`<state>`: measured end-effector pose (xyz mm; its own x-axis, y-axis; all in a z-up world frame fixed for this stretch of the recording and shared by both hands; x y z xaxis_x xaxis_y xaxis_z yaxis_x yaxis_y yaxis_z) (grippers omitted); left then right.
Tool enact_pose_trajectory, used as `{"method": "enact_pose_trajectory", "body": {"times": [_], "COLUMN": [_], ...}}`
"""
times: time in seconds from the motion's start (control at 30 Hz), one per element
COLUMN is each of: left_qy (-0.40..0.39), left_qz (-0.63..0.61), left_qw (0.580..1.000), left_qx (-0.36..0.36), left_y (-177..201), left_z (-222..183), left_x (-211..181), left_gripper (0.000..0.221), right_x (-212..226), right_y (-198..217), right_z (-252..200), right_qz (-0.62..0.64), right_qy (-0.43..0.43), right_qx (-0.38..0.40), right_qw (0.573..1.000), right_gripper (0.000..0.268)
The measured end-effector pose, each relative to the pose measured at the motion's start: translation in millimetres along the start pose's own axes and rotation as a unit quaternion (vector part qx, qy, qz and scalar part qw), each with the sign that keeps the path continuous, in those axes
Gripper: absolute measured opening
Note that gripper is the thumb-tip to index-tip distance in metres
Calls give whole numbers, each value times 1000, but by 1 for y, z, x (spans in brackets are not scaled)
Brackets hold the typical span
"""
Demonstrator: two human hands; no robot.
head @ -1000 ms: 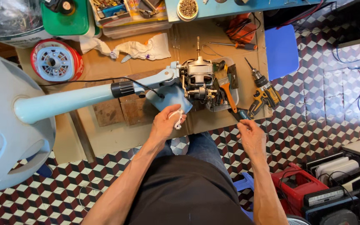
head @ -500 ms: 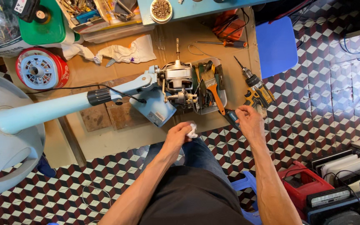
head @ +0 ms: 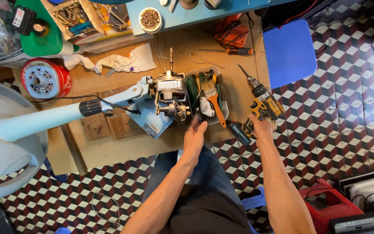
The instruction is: The person cleans a fan motor with a cloth, then uses a screwdriver and a cordless drill to adjust and tighten components on the motor. The person also uses a soldering iron on the motor assembly.
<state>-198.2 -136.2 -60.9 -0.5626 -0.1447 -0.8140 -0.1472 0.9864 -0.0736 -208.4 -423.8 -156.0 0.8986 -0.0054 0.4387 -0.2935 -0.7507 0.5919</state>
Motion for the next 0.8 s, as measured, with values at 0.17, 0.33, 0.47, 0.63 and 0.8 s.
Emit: {"method": "enact_pose_trajectory", "body": {"times": [0.17, 0.33, 0.47, 0.63, 0.8], "left_qy": [10, -38, -16, 8, 75], "left_qz": [55, 50, 37, -71, -183], "left_qw": [998, 984, 961, 892, 903], "left_qx": [31, 169, 274, 446, 382], "left_y": [49, 61, 67, 98, 190], "left_z": [-41, -63, -79, -96, -111], "left_x": [-19, -38, -69, -111, -141], "left_gripper": [58, 52, 55, 61, 61], "right_x": [6, 16, 19, 30, 65], "right_y": [-33, 8, 58, 47, -56], "right_z": [13, -49, -182, -352, -436], "right_qz": [-53, 197, 349, 314, 73], "right_qy": [-36, -68, -7, -20, -15], "right_qx": [-74, 108, 381, 497, 608], "right_qw": [995, 972, 856, 809, 790], "right_gripper": [51, 21, 25, 50, 58]}}
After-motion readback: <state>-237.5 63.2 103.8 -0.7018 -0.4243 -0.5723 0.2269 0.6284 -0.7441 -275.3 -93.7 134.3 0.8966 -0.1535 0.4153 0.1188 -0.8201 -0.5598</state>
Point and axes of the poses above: each hand's wrist, its own z-axis towards the middle knuckle, its own y-axis out of the back of the hand, x = y × z, the point moved 2 cm from there along z, towards the middle knuckle, and after that the axes turned 14 degrees about -y, right-handed, at the moved point
